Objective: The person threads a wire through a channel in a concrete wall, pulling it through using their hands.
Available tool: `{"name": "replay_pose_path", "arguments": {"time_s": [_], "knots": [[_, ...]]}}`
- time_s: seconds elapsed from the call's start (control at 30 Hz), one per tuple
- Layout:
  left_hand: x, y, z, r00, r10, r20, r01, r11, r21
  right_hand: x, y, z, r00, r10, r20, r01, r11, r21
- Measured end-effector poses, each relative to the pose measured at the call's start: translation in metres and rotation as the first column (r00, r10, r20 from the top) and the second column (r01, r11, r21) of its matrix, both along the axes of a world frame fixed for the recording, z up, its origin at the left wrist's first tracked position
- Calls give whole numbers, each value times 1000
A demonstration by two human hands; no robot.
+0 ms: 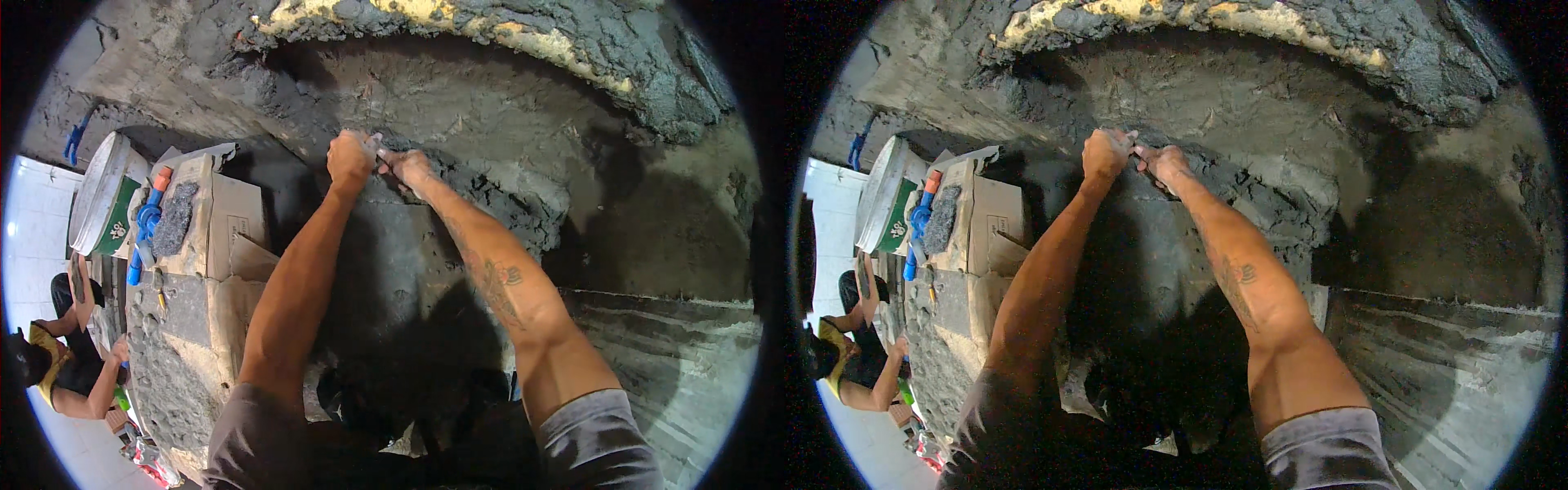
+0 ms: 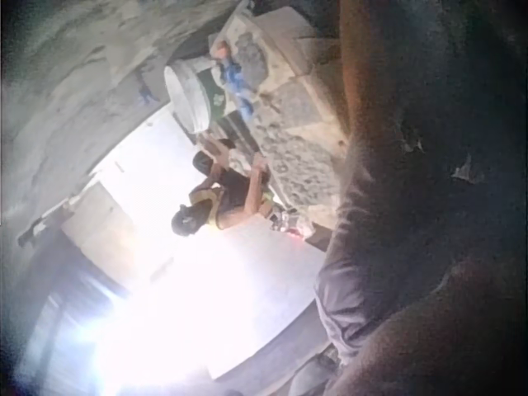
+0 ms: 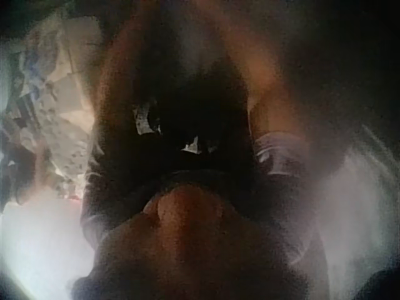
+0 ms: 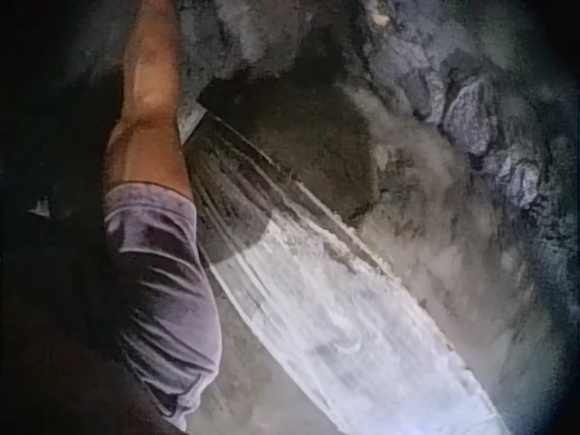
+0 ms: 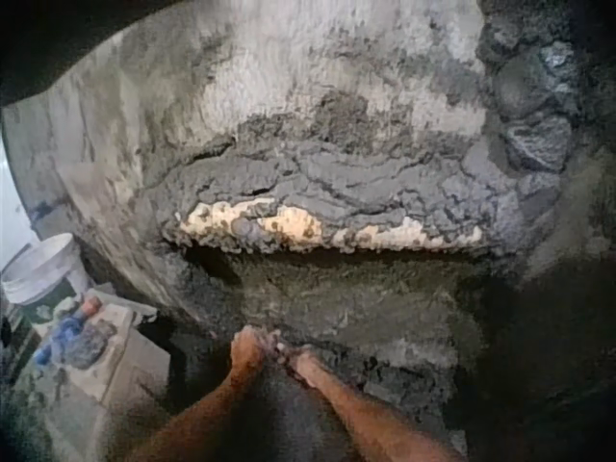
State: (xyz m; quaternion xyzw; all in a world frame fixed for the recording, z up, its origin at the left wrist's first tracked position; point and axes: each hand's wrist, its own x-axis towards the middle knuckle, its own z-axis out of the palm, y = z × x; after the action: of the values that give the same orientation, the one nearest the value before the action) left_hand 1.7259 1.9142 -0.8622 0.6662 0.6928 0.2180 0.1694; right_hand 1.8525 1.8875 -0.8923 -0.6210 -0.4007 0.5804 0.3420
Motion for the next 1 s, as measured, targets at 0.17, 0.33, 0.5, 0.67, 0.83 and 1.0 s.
{"name": "replay_pose_path", "arguments": {"time_s": [0.17,0.33,0.5,0.67,0.83,1.0], "knots": [[4,11,-4,998,52,20,-52,998,-39,3,10,-8,944,44,326,-49,999,6],[5,7,-2,996,-23,87,17,997,72,6,15,-21,978,38,207,-32,999,-30],[13,-2,4,998,-16,68,15,1000,11,9,25,-29,984,-19,179,25,999,-32],[11,-10,4,999,37,39,-35,998,-56,1,23,-7,865,81,496,-52,996,-73],[8,-8,-5,996,94,-8,-94,995,14,-10,27,-19,875,64,481,-60,998,-22],[48,0,-12,1000,-10,17,8,997,70,28,46,-48,853,-338,397,314,941,126]]}}
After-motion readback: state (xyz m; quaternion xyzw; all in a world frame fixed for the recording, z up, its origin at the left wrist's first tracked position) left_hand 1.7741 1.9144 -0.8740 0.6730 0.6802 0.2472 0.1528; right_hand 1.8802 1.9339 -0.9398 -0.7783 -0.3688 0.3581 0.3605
